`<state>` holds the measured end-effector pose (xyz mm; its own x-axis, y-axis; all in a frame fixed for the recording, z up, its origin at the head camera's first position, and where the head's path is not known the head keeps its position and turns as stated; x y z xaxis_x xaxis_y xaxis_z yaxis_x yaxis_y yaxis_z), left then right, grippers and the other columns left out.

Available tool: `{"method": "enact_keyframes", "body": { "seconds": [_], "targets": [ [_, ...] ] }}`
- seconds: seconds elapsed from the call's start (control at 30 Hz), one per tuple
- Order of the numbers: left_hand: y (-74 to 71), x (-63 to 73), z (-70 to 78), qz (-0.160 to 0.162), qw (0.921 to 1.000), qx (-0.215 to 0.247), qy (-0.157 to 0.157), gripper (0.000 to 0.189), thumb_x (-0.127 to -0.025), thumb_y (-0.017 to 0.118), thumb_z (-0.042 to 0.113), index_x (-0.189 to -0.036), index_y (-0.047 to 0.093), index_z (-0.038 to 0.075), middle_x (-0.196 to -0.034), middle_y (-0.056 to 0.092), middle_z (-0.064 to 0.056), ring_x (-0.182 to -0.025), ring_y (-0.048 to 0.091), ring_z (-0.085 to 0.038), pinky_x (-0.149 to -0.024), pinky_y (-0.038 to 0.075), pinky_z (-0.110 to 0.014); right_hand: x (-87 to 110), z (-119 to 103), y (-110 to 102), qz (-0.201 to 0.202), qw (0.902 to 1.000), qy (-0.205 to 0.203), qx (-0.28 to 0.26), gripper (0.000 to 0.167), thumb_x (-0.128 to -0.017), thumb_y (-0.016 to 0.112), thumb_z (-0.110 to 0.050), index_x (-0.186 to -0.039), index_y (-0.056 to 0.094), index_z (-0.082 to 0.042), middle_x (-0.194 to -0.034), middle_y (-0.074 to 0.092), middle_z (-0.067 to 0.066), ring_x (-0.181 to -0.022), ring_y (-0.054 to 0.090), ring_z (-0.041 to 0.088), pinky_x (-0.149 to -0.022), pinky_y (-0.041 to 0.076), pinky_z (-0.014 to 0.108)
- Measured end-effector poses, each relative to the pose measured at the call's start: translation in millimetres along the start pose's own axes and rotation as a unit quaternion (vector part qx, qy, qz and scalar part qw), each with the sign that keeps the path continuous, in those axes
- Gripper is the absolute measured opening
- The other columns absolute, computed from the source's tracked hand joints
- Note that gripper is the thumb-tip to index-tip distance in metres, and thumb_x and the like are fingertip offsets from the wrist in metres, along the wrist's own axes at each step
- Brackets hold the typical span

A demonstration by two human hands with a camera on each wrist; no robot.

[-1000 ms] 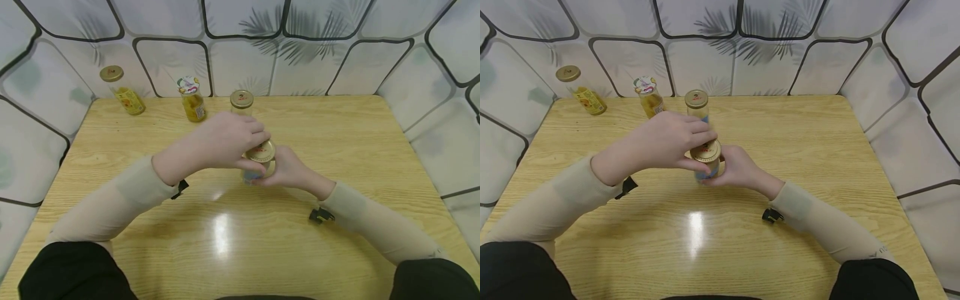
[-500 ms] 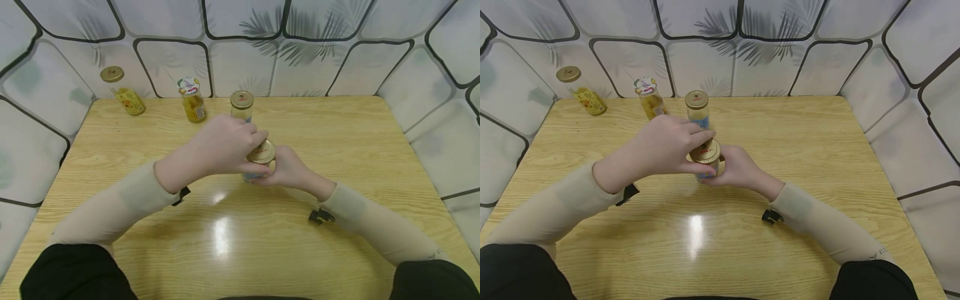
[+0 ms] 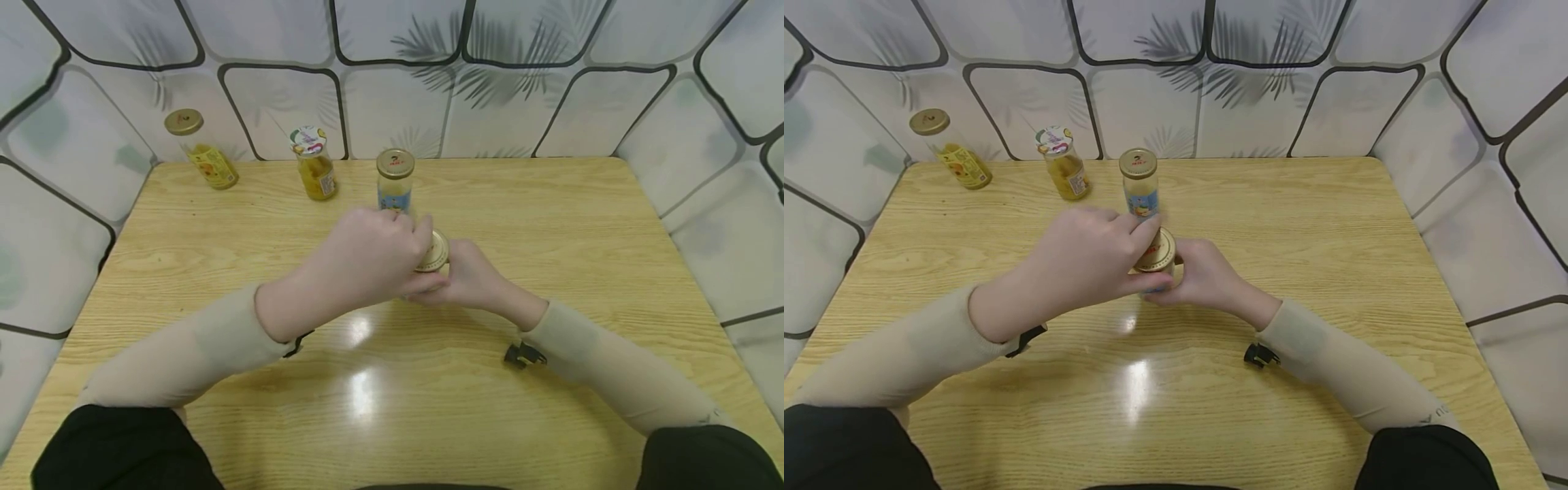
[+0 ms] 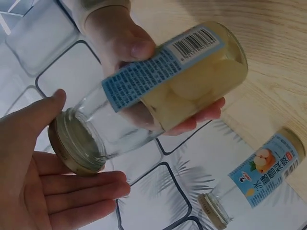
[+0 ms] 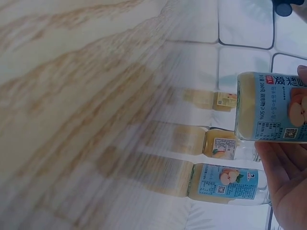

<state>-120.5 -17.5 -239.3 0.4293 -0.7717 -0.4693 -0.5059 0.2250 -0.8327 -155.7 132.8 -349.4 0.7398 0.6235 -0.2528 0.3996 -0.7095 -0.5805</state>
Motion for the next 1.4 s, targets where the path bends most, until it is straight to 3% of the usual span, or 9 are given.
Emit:
{"method": "enact_keyframes", "body": {
  "seconds": [0.1,0.27,0.4,0.47,0.63,0.8,1.0,1.17,1.4],
  "targets": [
    [-0.8,0.3,0.7,-0.026,0.9995,0.014,-0.011,0.060,-0.083,0.058,0.059,-0.101,0.068,0.003,-0.068,0.061,-0.001,-0.057,0.057,-0.014,-0.042,0.045,-0.028,-0.1,2.2,-0.5,0.010,0.9999,-0.010,0.000,0.044,-0.068,0.085,-0.020,-0.107,0.066,-0.011,-0.097,0.070,-0.003,-0.085,0.065,0.008,-0.074,0.054,0.025],
    [-2.4,1.1,0.8,-0.089,0.9926,0.079,-0.027,0.060,-0.086,0.060,0.050,-0.119,0.061,0.000,-0.098,0.066,-0.007,-0.083,0.064,-0.019,-0.059,0.054,-0.031,1.4,4.5,-1.9,0.018,0.9998,-0.010,-0.002,0.045,-0.067,0.084,-0.013,-0.107,0.065,-0.008,-0.096,0.069,-0.001,-0.085,0.065,0.010,-0.075,0.054,0.027],
    [-4.1,0.8,-0.4,-0.137,0.9830,0.122,-0.010,0.058,-0.085,0.062,0.035,-0.128,0.054,-0.003,-0.122,0.060,-0.012,-0.104,0.061,-0.025,-0.080,0.055,-0.036,2.4,5.8,-2.5,0.014,0.9999,0.003,-0.008,0.049,-0.066,0.084,-0.010,-0.110,0.062,-0.006,-0.099,0.069,0.000,-0.087,0.065,0.011,-0.077,0.053,0.027],
    [-4.6,0.7,-2.1,-0.157,0.9779,0.138,0.003,0.058,-0.083,0.064,0.029,-0.131,0.052,-0.003,-0.128,0.057,-0.014,-0.110,0.059,-0.028,-0.087,0.053,-0.038,2.0,-4.7,-4.3,0.007,0.9999,0.011,-0.011,0.052,-0.067,0.084,-0.008,-0.112,0.060,-0.003,-0.102,0.068,0.004,-0.090,0.066,0.014,-0.079,0.053,0.028],
    [-4.2,2.3,-7.2,-0.140,0.9761,0.163,0.028,0.051,-0.085,0.069,0.024,-0.128,0.056,0.000,-0.133,0.055,-0.014,-0.112,0.059,-0.029,-0.091,0.051,-0.038,1.1,-30.2,-8.7,-0.005,0.9994,0.032,-0.013,0.055,-0.067,0.083,-0.002,-0.116,0.058,0.003,-0.106,0.067,0.013,-0.094,0.066,0.021,-0.082,0.054,0.030],
    [-3.5,5.0,-9.0,-0.113,0.9817,0.148,0.039,0.044,-0.088,0.068,0.028,-0.124,0.060,0.004,-0.131,0.057,-0.011,-0.111,0.061,-0.025,-0.087,0.052,-0.036,1.7,-29.5,-9.4,0.002,0.9994,0.035,-0.007,0.055,-0.066,0.084,-0.003,-0.114,0.059,0.003,-0.106,0.068,0.012,-0.093,0.067,0.020,-0.080,0.054,0.030],
    [-5.3,6.4,-9.4,-0.106,0.9868,0.116,0.040,0.041,-0.089,0.065,0.035,-0.119,0.064,0.006,-0.126,0.061,-0.009,-0.099,0.066,-0.022,-0.077,0.055,-0.034,0.7,-28.8,-9.2,0.000,0.9997,0.024,0.002,0.058,-0.066,0.085,-0.006,-0.117,0.059,0.002,-0.108,0.068,0.011,-0.097,0.065,0.019,-0.085,0.052,0.029],
    [-7.1,7.2,-10.5,-0.087,0.9894,0.111,0.035,0.039,-0.089,0.063,0.037,-0.116,0.066,0.009,-0.123,0.064,-0.008,-0.097,0.067,-0.021,-0.075,0.056,-0.034,1.4,-12.4,-4.7,-0.004,0.9999,0.016,0.002,0.062,-0.066,0.085,-0.010,-0.121,0.057,-0.001,-0.112,0.067,0.008,-0.102,0.064,0.018,-0.088,0.051,0.030],
    [-9.5,6.9,-10.5,-0.060,0.9916,0.108,0.038,0.037,-0.092,0.060,0.033,-0.118,0.066,0.008,-0.121,0.065,-0.008,-0.107,0.064,-0.021,-0.082,0.055,-0.034,1.7,5.6,-0.6,-0.003,0.9998,-0.011,-0.017,0.066,-0.067,0.086,-0.019,-0.124,0.056,-0.007,-0.117,0.065,0.002,-0.105,0.063,0.015,-0.090,0.050,0.028]
  ]
}}
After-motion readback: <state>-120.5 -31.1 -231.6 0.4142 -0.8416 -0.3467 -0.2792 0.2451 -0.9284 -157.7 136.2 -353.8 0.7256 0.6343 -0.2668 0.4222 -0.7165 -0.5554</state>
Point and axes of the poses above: each hand's wrist, its own x-axis away from the middle knuckle, its own y-axis out of the palm, z = x × y, the point moved 3 cm from there along -x, towards the middle knuckle
